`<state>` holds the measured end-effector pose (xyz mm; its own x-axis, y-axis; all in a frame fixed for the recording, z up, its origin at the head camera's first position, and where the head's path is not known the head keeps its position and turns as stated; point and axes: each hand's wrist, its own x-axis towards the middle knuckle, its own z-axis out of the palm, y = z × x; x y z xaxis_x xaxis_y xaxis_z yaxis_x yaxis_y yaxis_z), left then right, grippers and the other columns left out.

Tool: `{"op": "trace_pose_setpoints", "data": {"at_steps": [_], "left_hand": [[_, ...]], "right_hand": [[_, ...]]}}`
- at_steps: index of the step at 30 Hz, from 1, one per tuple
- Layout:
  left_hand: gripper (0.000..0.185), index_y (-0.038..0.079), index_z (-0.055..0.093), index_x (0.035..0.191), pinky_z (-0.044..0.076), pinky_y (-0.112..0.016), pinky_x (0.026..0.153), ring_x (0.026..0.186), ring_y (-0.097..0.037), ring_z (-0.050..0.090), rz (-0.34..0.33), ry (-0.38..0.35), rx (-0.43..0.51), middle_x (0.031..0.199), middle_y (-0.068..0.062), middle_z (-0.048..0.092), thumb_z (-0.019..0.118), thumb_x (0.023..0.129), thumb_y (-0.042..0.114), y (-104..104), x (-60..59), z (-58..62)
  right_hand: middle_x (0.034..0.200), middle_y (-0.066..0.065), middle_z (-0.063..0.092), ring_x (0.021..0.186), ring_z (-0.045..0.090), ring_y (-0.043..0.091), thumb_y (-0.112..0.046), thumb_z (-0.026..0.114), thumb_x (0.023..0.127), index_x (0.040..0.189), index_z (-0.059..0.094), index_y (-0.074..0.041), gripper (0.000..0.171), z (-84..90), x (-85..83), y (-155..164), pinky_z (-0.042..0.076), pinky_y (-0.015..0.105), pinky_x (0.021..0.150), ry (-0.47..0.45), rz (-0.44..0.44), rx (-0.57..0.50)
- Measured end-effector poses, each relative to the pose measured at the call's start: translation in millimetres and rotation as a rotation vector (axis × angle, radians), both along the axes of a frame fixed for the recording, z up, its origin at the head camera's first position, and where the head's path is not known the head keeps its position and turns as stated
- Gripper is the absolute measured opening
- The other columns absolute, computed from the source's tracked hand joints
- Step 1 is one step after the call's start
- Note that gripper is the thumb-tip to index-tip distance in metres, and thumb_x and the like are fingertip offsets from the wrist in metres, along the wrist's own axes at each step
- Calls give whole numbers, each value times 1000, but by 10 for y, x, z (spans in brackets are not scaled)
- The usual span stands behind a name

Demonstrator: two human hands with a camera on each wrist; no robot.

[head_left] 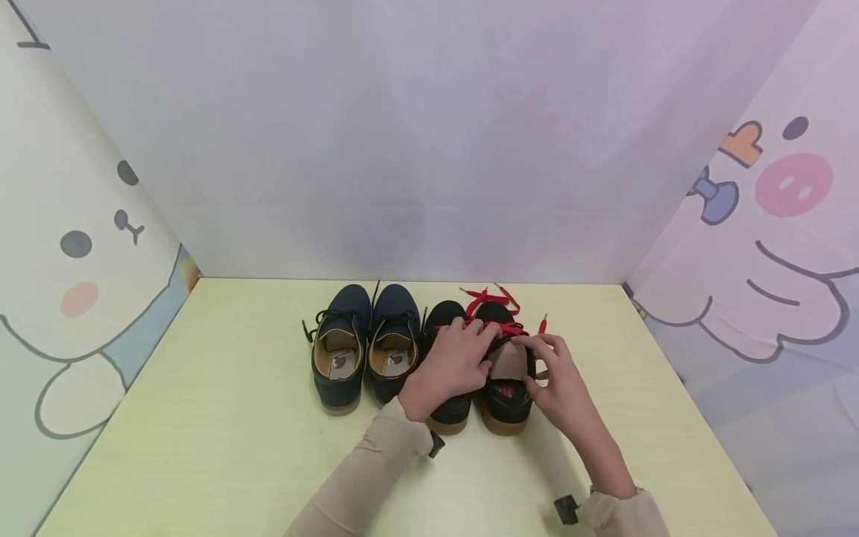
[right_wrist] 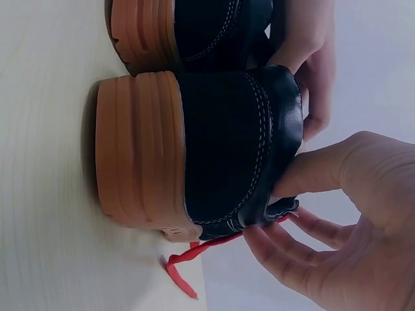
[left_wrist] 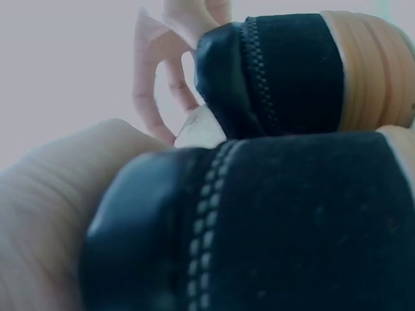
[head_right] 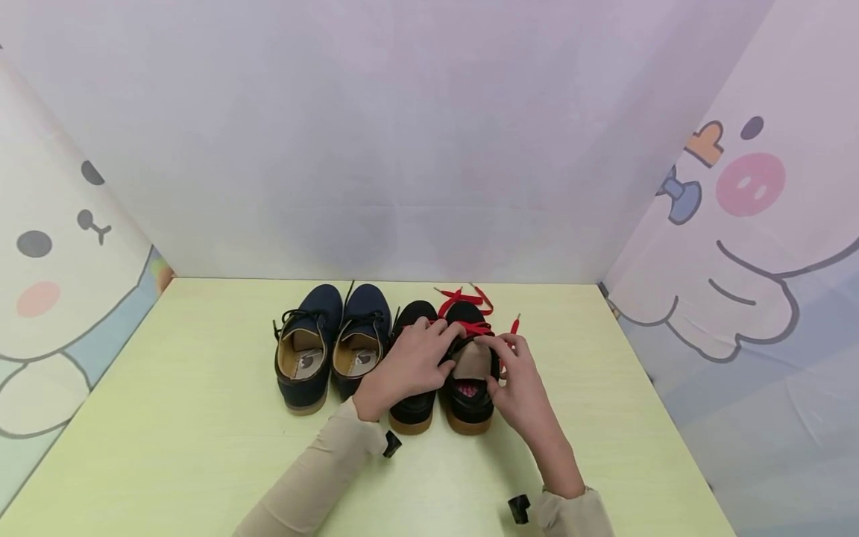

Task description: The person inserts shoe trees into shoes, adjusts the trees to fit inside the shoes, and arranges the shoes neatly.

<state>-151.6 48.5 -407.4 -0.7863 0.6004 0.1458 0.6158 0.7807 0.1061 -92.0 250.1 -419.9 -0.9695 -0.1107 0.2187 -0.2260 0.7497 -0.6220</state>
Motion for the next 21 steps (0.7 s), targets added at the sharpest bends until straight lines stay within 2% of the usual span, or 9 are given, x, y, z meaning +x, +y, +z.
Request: {"op": "trace_pose_setpoints", "data": {"at_steps": [6,12,21], "left_hand": [[54,24,51,143,58,-47,91,106,-29,60,19,26,-9,129,-5,66,71,96,41,43,-21,-28],[55,23,52,141,58,-48,88,104,-29,60,43,36,-3,127,-6,67,72,94,40,79,-24,-35],[54,22,50,140,59,-48,85,102,-30,62,48,66,-25,128,-6,67,71,94,40,116,-13,-53]], "right_hand": [[141,19,47,117,59,39,14,74,84,134,61,-16,60,7,-7,1,63,47,83,2,-2,7],[140,19,48,118,59,39,15,73,85,132,63,-16,58,14,-1,19,63,47,83,10,9,-6],[140,16,51,123,61,39,16,65,89,123,70,-13,45,-26,18,65,64,45,83,18,8,-52]]}}
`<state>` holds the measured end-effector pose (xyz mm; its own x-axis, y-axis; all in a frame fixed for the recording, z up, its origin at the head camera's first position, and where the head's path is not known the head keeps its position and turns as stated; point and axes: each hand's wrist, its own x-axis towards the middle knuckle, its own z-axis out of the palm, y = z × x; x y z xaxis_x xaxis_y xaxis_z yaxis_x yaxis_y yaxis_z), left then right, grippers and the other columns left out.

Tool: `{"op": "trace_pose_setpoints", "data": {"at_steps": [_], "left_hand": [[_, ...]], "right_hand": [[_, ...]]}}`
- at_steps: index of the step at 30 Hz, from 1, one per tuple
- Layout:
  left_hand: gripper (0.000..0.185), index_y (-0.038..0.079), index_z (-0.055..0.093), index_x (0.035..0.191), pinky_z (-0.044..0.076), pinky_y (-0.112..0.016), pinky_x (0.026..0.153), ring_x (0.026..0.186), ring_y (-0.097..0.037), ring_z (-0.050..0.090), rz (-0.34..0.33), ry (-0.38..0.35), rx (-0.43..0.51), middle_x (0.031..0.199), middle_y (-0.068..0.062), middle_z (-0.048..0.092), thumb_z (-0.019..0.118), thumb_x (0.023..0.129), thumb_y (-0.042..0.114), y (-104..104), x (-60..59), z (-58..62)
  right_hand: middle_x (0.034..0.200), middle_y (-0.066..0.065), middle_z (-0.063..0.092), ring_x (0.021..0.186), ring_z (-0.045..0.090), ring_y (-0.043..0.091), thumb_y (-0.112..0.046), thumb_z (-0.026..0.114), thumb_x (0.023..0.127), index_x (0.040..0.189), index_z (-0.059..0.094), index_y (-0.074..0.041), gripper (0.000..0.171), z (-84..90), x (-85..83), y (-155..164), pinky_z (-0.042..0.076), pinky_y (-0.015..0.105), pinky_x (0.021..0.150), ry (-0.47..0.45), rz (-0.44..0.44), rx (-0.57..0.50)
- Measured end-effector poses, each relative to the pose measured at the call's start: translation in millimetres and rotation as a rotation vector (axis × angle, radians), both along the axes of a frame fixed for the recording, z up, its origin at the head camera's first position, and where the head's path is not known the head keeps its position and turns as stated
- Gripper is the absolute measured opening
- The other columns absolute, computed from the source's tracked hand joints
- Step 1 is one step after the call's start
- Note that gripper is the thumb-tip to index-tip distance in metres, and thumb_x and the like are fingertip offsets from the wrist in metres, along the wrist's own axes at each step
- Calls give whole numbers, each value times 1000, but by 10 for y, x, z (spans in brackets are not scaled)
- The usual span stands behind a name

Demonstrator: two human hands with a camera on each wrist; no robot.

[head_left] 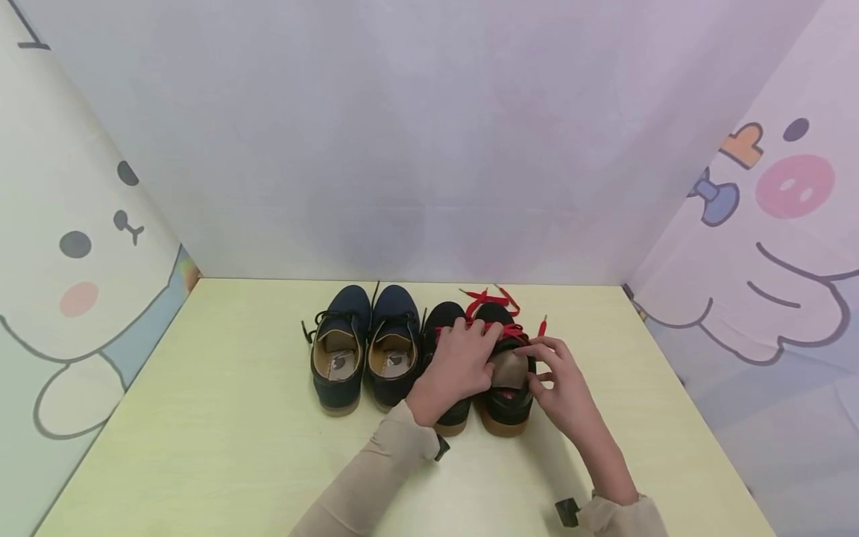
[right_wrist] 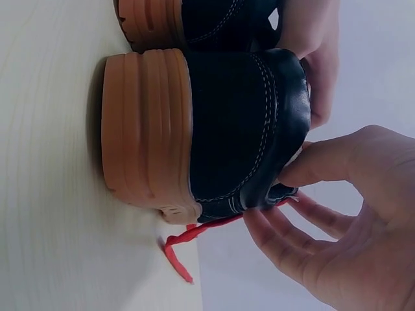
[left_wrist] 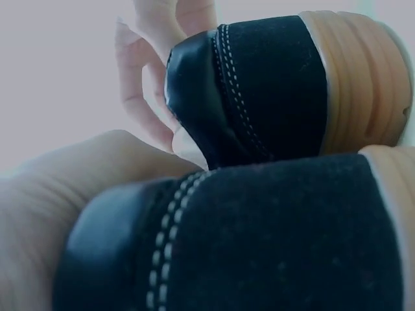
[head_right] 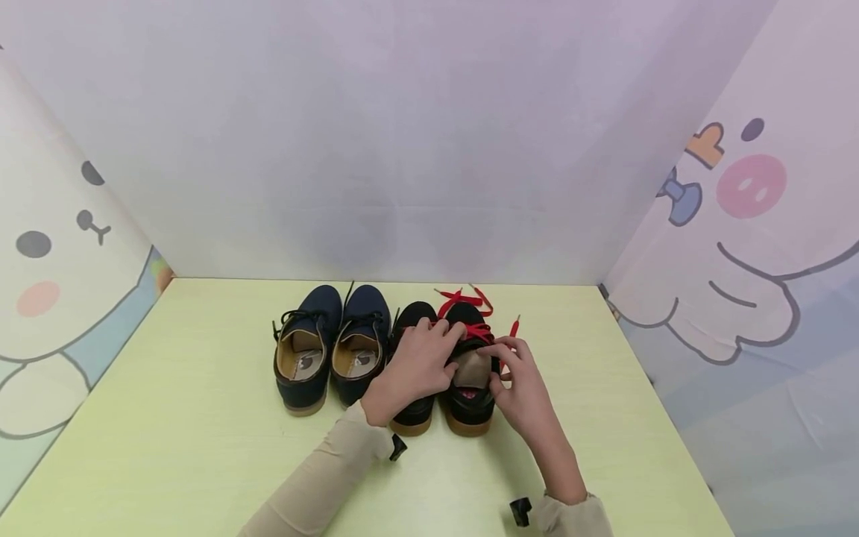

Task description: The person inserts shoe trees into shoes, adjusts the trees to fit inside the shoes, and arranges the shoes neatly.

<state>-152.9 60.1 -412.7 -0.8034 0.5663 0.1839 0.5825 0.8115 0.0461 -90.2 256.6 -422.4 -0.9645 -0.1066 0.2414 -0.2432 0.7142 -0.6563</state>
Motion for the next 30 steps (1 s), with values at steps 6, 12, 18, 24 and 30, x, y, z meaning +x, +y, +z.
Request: {"op": "trace_pose_setpoints", "data": {"at_steps": [6,12,18,24,30], "left_hand": [[56,22,50,140,59,-48,86,104,-30,62,19,-7,11,128,-6,68,74,93,41,7,-2,4],[55,22,52,136,59,-48,86,103,-30,63,31,-25,40,128,-6,69,76,92,42,22,-14,1],[54,21,53,135,59,-47,86,103,-30,64,64,-56,54,127,-4,70,79,91,40,57,-4,19],[57,21,52,138,59,-46,89,104,-31,64,80,-64,39,130,-3,69,79,92,39,74,26,38],[54,20,51,140,58,-46,94,106,-31,63,41,-42,24,132,-6,67,73,95,41,34,56,27]], "right_hand": [[143,16,52,128,58,41,17,59,90,118,74,-10,42,4,-7,2,62,51,87,-15,-11,-27],[145,15,51,131,55,42,16,55,93,115,75,-10,39,30,-17,-12,60,56,92,-56,-35,-40],[142,13,54,129,57,39,16,55,92,110,76,-10,38,4,-16,-36,61,50,90,-21,-58,-24],[135,12,58,122,61,30,7,65,94,110,73,-10,25,-68,-18,-56,63,41,82,77,-57,11],[133,12,57,115,63,28,2,73,92,119,68,-9,29,-90,-27,-30,63,46,81,114,-37,33]]}}
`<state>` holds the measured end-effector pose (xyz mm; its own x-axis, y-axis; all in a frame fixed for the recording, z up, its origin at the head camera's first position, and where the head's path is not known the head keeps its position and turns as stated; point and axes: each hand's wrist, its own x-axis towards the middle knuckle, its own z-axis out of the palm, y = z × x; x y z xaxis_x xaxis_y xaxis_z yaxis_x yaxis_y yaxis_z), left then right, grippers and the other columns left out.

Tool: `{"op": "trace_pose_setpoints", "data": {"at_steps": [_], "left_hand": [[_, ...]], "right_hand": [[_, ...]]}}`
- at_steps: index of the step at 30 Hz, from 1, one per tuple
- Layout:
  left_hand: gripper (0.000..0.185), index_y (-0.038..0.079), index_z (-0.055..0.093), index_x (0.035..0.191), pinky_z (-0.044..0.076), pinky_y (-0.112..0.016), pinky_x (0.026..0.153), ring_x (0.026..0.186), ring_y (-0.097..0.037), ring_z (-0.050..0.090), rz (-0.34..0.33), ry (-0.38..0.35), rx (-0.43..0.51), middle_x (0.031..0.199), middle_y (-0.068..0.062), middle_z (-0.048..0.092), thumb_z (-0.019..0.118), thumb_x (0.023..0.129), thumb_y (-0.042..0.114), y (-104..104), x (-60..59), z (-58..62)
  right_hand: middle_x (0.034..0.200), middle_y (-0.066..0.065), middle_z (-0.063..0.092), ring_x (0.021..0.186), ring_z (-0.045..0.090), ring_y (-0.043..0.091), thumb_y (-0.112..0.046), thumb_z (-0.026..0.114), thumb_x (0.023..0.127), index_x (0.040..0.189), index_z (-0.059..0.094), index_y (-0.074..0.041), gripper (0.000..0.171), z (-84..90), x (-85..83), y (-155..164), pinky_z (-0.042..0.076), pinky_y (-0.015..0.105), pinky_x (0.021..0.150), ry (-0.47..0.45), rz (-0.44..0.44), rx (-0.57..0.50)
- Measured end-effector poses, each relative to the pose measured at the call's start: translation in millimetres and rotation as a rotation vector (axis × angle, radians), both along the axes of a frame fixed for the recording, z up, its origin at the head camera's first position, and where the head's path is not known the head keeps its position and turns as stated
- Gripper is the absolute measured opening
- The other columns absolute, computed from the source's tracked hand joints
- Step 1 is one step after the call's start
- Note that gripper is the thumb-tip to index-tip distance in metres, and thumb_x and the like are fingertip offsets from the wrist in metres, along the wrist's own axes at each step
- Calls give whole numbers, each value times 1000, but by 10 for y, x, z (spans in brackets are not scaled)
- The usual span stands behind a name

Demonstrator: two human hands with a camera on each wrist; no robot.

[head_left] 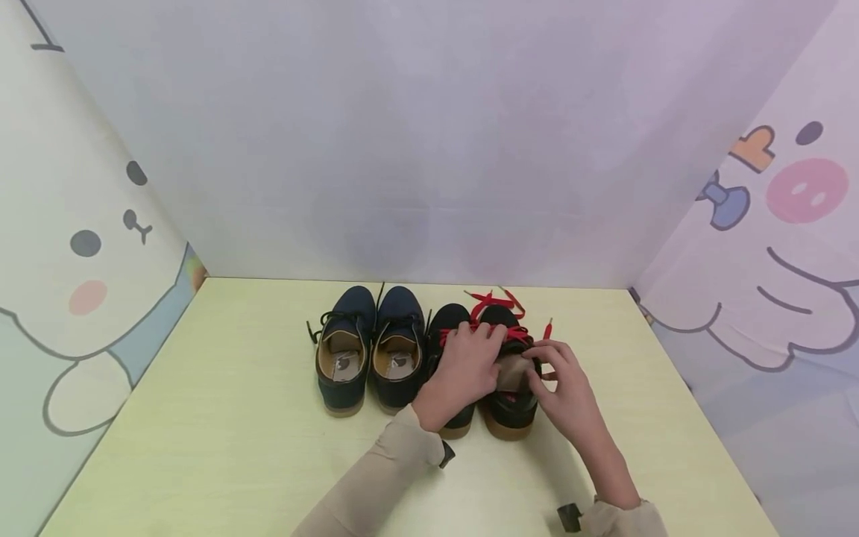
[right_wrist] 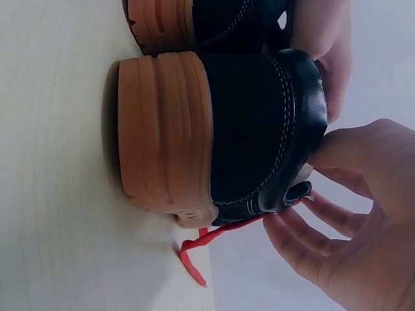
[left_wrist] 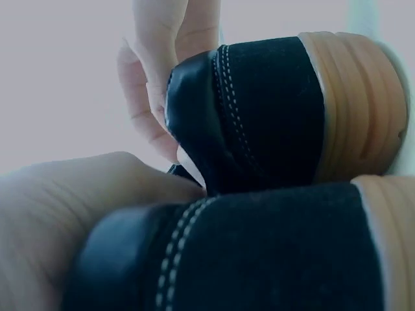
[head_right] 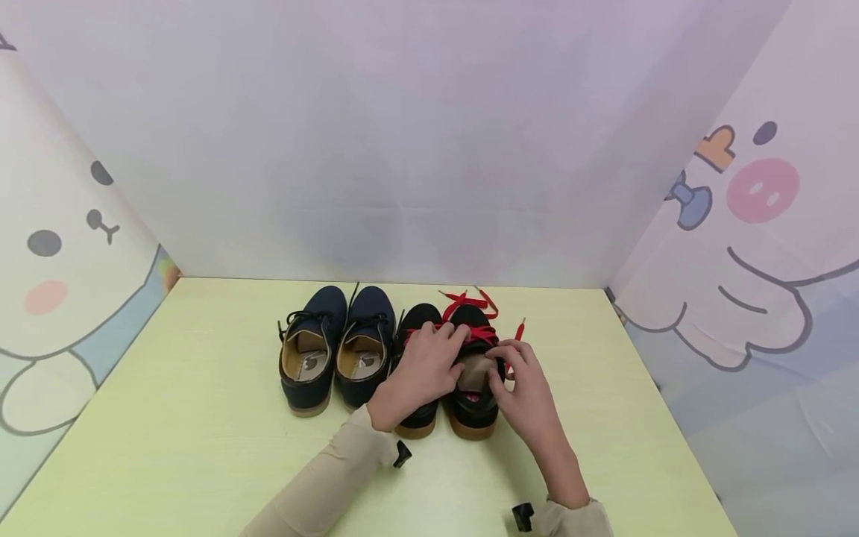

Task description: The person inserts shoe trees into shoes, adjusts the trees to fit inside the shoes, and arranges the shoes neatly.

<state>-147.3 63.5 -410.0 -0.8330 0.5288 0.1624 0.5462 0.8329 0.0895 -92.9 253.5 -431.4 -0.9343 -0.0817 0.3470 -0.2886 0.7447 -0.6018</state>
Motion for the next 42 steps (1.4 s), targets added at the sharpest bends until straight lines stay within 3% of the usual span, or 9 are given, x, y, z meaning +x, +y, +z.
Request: {"op": "trace_pose_setpoints", "data": {"at_steps": [7,13,18,24,32,42], "left_hand": [[59,19,54,140,56,-48,98,108,-31,62,-44,25,-25,129,-9,65,69,95,52,-56,40,22],[63,19,53,140,56,-48,99,109,-31,63,-53,33,-36,127,-9,64,72,92,56,-70,46,13],[63,19,53,140,56,-48,100,109,-31,62,-40,31,-39,127,-8,65,74,91,53,-60,50,11],[61,20,52,139,56,-49,99,111,-32,62,-25,38,-42,127,-7,64,75,91,49,-23,42,-7],[59,22,52,139,56,-47,95,109,-30,62,-1,51,-43,127,-5,64,76,91,45,30,31,-38],[63,22,48,146,56,-49,99,114,-31,61,21,44,-62,132,-6,64,74,93,43,64,34,-43]], "right_hand": [[135,17,55,115,59,34,4,74,91,137,57,-6,50,13,-20,33,62,51,86,-32,18,9],[146,20,54,124,58,37,1,74,92,154,45,-6,68,37,-62,38,60,54,91,-56,53,51],[145,18,56,127,59,37,-1,75,93,150,51,-7,62,66,-89,25,60,54,92,-81,64,70],[141,19,58,119,60,37,-2,78,90,145,56,-6,59,78,-127,-7,59,53,89,-74,40,121],[139,20,57,123,58,41,-6,82,88,143,58,-6,60,82,-165,-29,59,55,91,-80,12,169],[136,20,58,123,57,41,-6,82,88,140,59,-5,57,71,-195,-48,55,58,97,-77,-7,189]]}}
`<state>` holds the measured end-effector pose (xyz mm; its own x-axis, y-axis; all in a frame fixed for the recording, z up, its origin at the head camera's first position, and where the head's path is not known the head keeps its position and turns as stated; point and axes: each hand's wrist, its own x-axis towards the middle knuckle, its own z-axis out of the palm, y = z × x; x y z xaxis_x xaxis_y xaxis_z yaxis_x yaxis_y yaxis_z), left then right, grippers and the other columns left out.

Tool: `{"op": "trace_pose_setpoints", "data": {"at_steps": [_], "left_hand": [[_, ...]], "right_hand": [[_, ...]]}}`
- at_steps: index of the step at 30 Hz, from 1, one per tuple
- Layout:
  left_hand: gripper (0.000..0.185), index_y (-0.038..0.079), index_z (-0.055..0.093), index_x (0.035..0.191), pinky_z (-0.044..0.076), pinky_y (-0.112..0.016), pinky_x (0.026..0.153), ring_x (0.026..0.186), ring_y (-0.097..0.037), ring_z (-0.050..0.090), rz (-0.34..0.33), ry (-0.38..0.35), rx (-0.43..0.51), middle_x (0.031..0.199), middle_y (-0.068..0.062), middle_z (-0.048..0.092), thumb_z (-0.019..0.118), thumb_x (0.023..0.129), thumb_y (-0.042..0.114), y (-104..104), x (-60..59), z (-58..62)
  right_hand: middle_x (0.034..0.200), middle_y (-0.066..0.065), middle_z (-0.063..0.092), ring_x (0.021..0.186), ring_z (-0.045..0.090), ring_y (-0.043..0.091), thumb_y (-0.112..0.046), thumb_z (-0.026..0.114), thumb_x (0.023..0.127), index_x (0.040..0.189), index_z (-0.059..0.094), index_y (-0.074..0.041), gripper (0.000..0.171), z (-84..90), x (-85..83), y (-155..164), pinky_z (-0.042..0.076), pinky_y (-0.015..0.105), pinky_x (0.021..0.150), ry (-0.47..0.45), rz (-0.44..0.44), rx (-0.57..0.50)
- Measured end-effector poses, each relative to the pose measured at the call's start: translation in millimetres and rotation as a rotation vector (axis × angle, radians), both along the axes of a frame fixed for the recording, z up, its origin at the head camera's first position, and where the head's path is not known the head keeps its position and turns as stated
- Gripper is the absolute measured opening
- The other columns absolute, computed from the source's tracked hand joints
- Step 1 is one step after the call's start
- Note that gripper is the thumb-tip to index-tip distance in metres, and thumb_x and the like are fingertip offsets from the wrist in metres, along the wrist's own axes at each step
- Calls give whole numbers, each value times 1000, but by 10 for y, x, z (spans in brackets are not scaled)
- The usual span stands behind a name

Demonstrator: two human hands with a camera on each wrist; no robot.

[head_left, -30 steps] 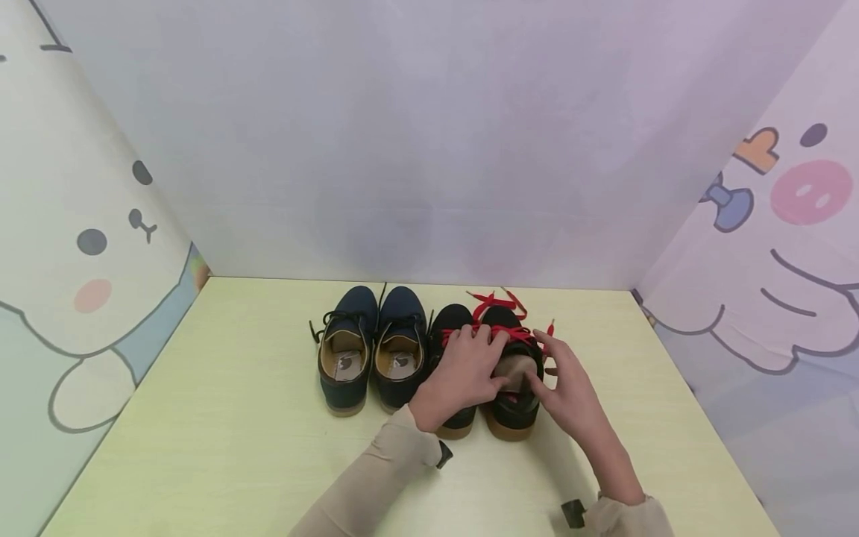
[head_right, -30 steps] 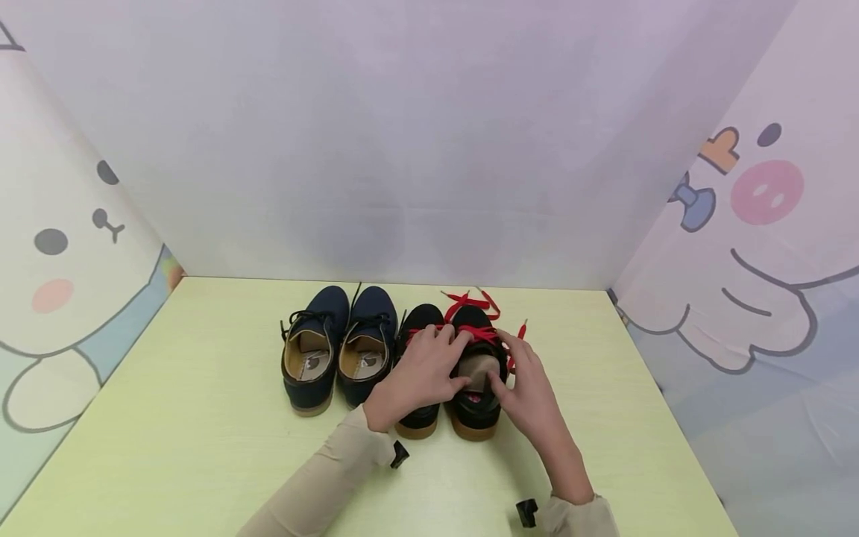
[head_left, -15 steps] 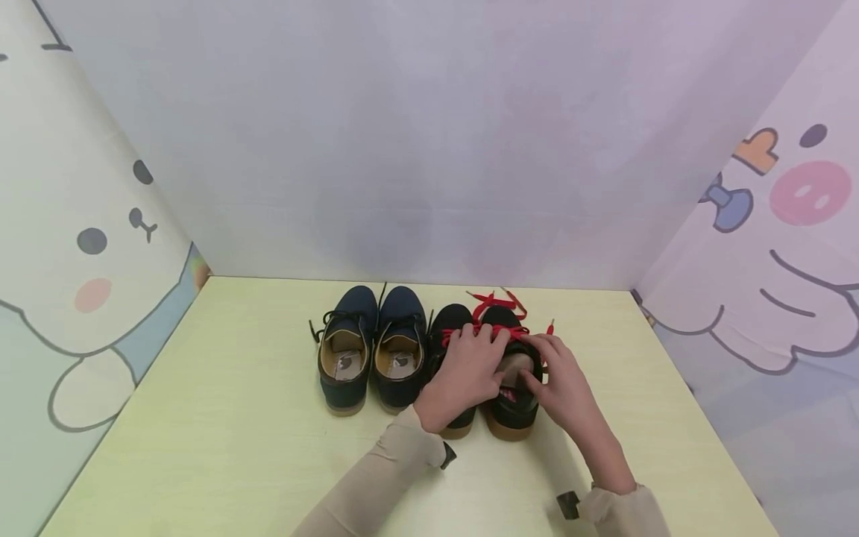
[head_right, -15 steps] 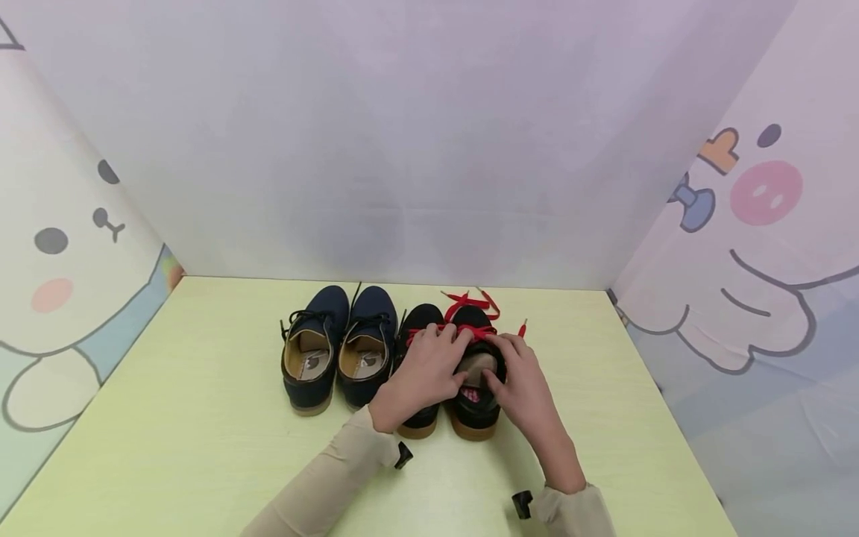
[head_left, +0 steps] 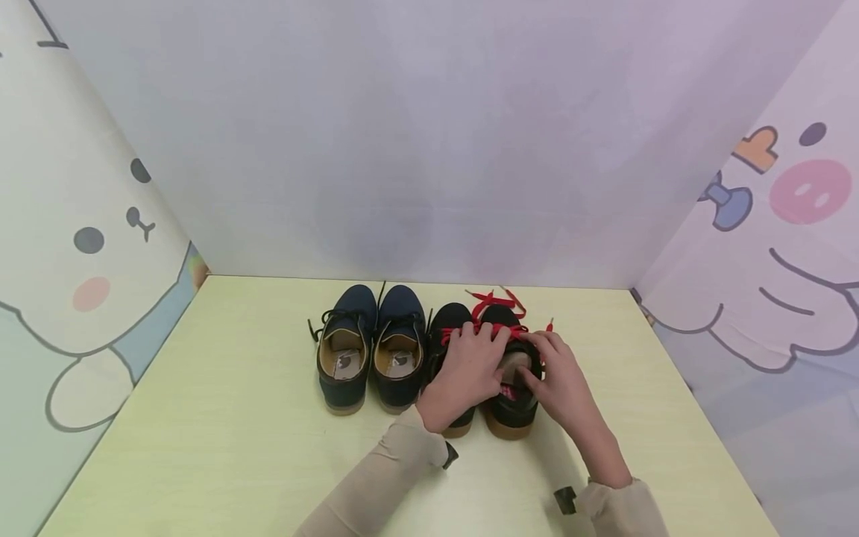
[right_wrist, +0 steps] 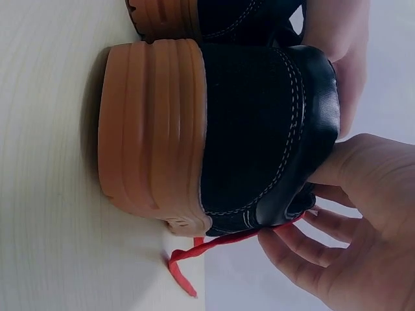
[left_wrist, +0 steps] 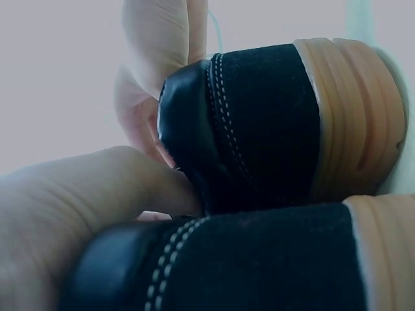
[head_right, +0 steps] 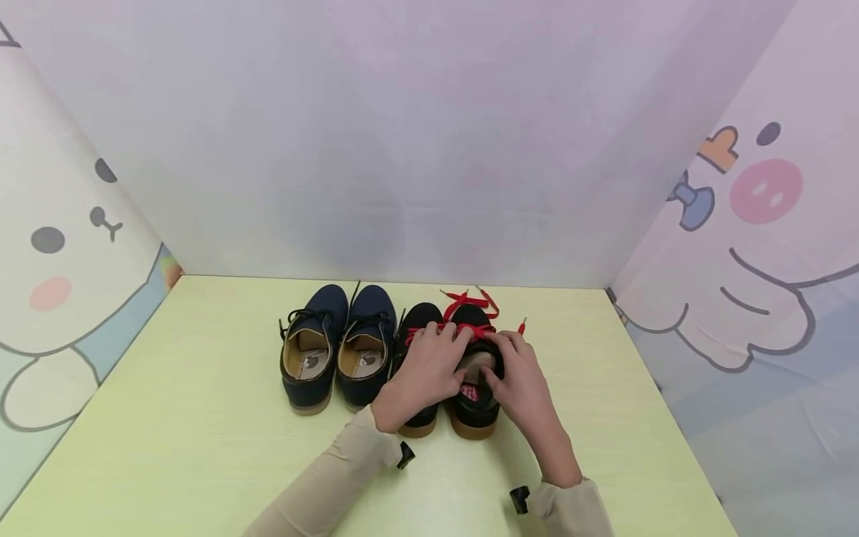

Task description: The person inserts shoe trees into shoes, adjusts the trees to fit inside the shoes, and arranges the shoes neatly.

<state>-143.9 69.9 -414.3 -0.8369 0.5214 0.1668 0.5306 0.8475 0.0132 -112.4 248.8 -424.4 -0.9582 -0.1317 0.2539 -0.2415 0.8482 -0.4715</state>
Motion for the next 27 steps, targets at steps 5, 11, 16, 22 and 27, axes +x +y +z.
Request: {"op": "trace_pose_setpoints", "data": {"at_steps": [5,11,16,22,27], "left_hand": [[63,22,48,146,56,-48,98,113,-30,61,-2,-3,2,132,-6,65,74,92,44,-5,0,-6],[60,22,49,143,57,-47,97,112,-30,61,2,-3,2,132,-5,65,75,92,43,-2,-5,-12],[54,22,51,140,57,-44,93,109,-29,62,4,16,-3,130,-4,66,73,94,41,3,-2,-15],[50,23,52,139,59,-42,89,106,-28,64,6,43,-11,127,-3,67,72,96,39,1,1,-17],[48,23,53,138,60,-40,85,102,-27,65,8,67,-14,124,-1,68,72,96,38,2,-2,-19]], "right_hand": [[134,20,58,123,57,41,-6,83,87,138,61,-5,55,3,0,-19,54,59,99,1,-8,-1],[133,20,59,123,57,41,-4,83,87,137,62,-5,54,8,-8,-35,53,60,101,4,-23,-2],[131,19,60,123,57,42,-4,83,87,133,65,-6,49,-7,-15,-48,52,61,104,23,-30,-3],[128,18,62,120,58,41,-4,83,86,128,67,-6,45,-40,-27,-64,52,59,101,49,-43,-14],[126,17,64,117,59,41,-4,84,85,124,68,-5,42,-59,-41,-75,52,59,102,67,-57,-19]]}}
